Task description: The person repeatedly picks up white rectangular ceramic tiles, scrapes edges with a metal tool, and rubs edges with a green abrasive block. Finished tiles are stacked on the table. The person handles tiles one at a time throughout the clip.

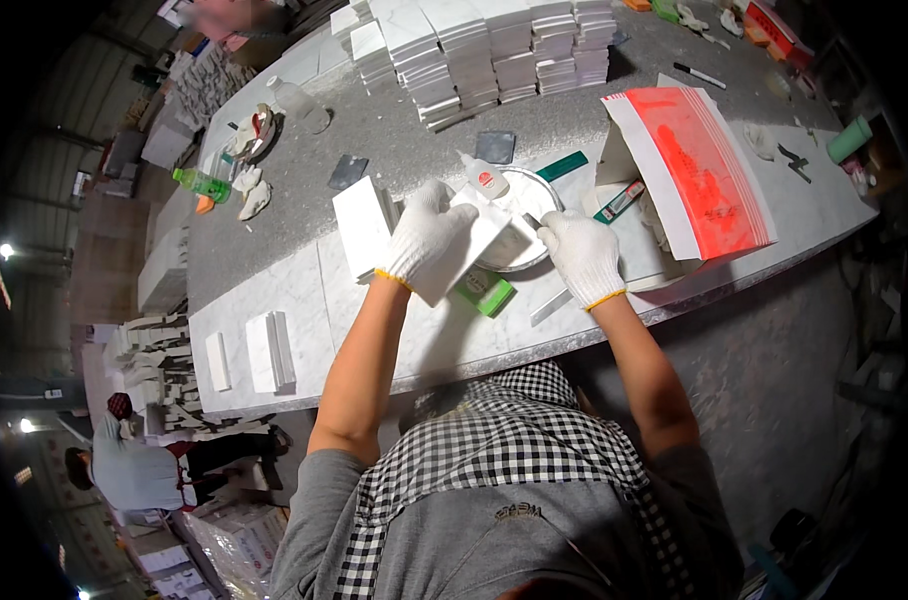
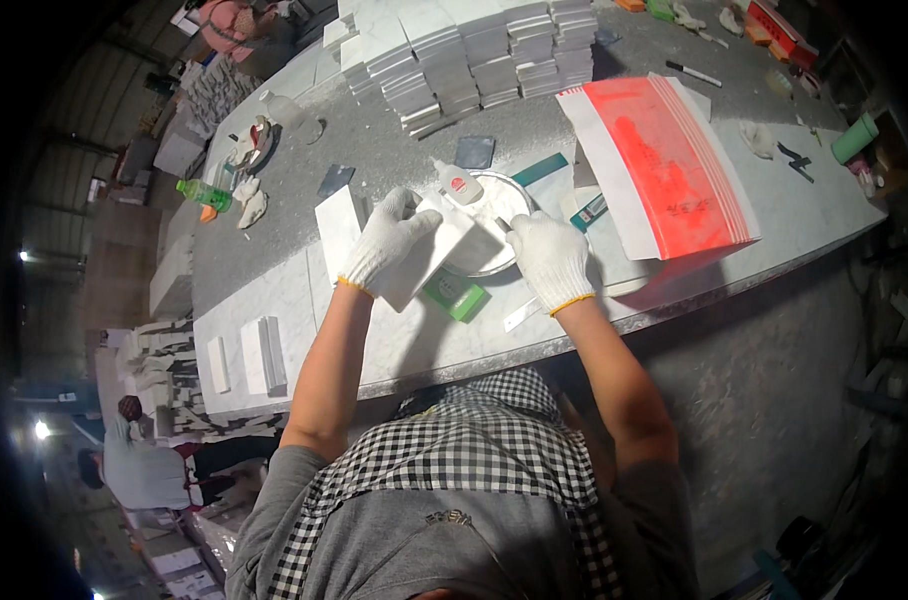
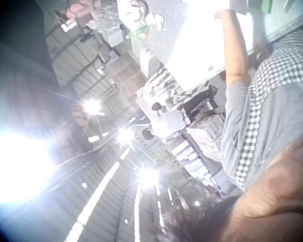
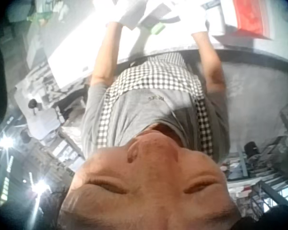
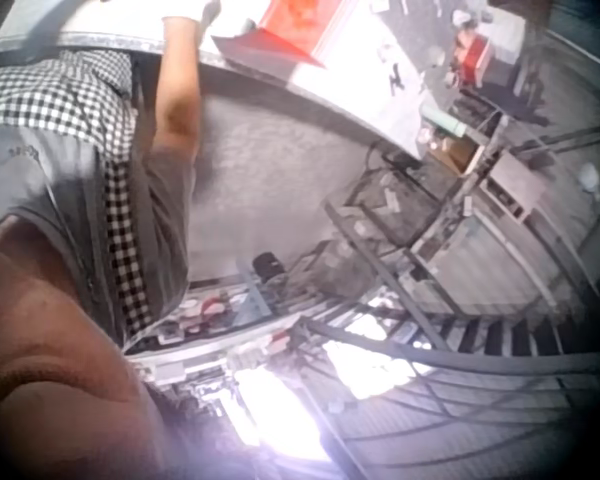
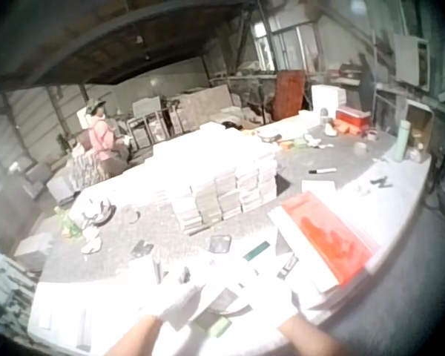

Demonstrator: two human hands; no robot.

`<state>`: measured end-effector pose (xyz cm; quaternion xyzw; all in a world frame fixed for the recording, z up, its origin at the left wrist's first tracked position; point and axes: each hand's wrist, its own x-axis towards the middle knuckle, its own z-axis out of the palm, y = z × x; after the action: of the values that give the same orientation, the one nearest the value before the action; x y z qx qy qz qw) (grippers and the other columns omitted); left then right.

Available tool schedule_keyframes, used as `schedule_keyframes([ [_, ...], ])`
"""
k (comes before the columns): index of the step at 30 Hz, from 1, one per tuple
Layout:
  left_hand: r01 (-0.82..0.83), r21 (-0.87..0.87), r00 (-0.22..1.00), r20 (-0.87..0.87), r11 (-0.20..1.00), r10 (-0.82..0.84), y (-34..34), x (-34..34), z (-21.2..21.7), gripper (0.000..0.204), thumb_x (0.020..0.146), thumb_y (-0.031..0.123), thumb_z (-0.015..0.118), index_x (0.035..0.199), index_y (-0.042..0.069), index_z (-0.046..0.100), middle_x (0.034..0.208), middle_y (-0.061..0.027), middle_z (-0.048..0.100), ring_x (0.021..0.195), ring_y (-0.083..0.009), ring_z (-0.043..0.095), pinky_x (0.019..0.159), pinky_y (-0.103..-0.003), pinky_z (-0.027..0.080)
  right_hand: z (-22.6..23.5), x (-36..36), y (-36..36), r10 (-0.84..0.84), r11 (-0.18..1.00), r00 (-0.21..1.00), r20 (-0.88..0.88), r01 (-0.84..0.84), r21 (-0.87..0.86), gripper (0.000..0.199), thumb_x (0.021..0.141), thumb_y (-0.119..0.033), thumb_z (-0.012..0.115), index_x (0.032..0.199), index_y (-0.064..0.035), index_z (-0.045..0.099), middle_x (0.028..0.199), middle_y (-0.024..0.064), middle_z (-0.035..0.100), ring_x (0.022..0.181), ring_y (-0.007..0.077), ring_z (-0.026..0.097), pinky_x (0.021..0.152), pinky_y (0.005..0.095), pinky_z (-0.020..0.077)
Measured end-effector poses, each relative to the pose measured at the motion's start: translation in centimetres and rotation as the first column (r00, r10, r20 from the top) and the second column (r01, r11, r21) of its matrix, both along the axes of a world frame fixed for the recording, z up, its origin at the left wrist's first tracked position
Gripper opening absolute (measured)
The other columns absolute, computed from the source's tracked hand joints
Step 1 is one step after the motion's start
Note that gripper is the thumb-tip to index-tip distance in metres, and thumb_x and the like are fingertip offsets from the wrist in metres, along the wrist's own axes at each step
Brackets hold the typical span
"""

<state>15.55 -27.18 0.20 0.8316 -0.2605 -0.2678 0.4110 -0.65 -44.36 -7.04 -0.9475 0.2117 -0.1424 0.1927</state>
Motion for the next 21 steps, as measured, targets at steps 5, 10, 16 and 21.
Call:
schedule_keyframes([
  [5,-0.089,0.371,0.834,0.536,0.924,-0.135,-1.1,-2.5,-0.3,0.040,0.091,0.033,0.069,0.110,0.003,0.050,0.091,-0.0243,0.071,0.082,-0.0442,0.071,0.074,-0.053,0.057,0.7,-0.5,0.8,0.022,0.998,0.997,-0.075,-0.026,-0.055,0.021,0.092,-0.029,0.064,0.095,-0.0098,0.069,0.087,0.0140,0.069,0.082,0.0341,0.070,0.071,0.0481,0.0556],
  [10,-0.132,0.247,0.900,0.435,0.960,0.012,1.5,-2.9,-0.4,0.039,0.091,0.033,0.069,0.109,0.004,0.050,0.089,-0.0228,0.070,0.085,-0.0431,0.070,0.076,-0.053,0.055,0.0,-0.5,0.8,0.060,0.998,0.991,-0.122,-0.063,-0.021,0.023,0.091,-0.026,0.066,0.107,-0.0101,0.068,0.089,0.0126,0.069,0.085,0.0321,0.071,0.074,0.0479,0.0558],
  [16,-0.115,0.277,0.983,0.173,0.954,0.068,9.0,-4.9,-0.6,0.041,0.090,0.029,0.070,0.119,0.004,0.056,0.105,-0.0229,0.068,0.100,-0.0364,0.068,0.088,-0.045,0.053,2.3,-3.2,3.8,-0.054,0.931,0.987,0.153,-0.005,0.365,0.023,0.094,-0.020,0.067,0.111,-0.0048,0.070,0.092,0.0145,0.071,0.082,0.0278,0.068,0.073,0.0376,0.0533],
  [21,-0.186,0.263,0.982,0.068,0.947,0.174,17.5,-5.6,-3.0,0.040,0.091,0.025,0.069,0.117,-0.002,0.057,0.100,-0.0207,0.066,0.097,-0.0308,0.067,0.084,-0.043,0.053,1.1,-4.7,10.7,0.142,0.589,0.989,-0.032,-0.059,0.806,0.019,0.095,-0.014,0.068,0.109,-0.0004,0.069,0.082,0.0126,0.069,0.074,0.0165,0.064,0.070,0.0321,0.0521],
])
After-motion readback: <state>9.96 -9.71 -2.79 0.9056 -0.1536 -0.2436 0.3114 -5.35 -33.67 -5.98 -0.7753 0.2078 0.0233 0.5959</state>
